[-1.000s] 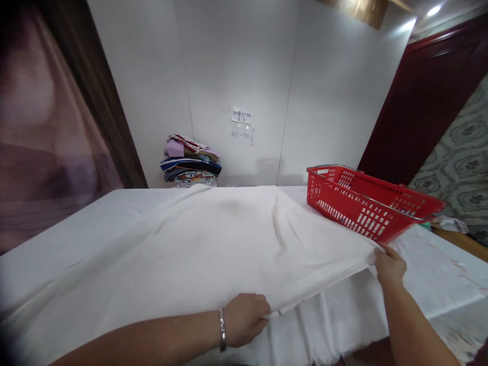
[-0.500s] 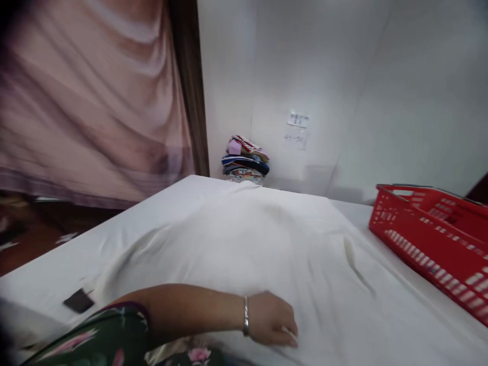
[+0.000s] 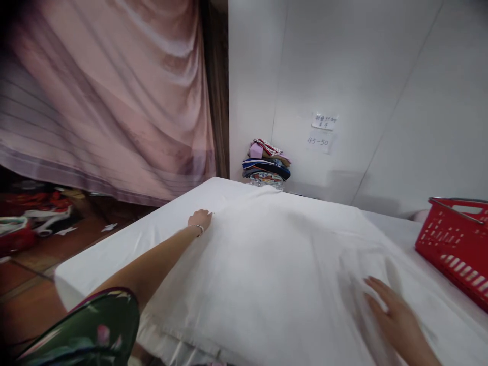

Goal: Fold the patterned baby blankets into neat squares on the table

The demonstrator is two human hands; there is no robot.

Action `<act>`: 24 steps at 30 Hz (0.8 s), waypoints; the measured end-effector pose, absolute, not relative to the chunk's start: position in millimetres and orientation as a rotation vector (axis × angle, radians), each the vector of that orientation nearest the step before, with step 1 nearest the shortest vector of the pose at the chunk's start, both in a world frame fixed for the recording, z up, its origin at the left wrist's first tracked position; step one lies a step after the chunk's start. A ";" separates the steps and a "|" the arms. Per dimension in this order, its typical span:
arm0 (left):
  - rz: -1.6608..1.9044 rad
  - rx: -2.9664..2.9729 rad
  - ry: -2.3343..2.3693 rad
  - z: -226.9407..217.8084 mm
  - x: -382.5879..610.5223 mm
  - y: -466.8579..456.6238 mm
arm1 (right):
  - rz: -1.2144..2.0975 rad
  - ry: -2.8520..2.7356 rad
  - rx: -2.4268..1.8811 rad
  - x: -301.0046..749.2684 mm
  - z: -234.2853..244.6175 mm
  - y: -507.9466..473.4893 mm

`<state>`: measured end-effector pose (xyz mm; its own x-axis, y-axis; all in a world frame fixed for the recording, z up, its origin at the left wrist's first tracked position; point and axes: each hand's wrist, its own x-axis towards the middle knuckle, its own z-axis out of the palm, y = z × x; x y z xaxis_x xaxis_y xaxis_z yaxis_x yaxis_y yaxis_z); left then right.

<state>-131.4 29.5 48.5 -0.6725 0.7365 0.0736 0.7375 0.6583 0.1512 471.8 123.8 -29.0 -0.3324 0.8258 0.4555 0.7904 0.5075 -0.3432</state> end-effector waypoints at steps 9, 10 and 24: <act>-0.158 -1.251 -2.981 32.1 -150.2 68.5 | 0.090 -2.611 -1.346 384.6 -56.0 113.6; -0.150 -1.284 -2.967 31.4 -149.7 70.6 | 0.087 -2.610 -1.363 388.1 -58.8 113.5; -0.124 -1.937 -2.615 59.4 -67.6 79.0 | 0.695 -2.380 -1.237 260.6 19.3 137.3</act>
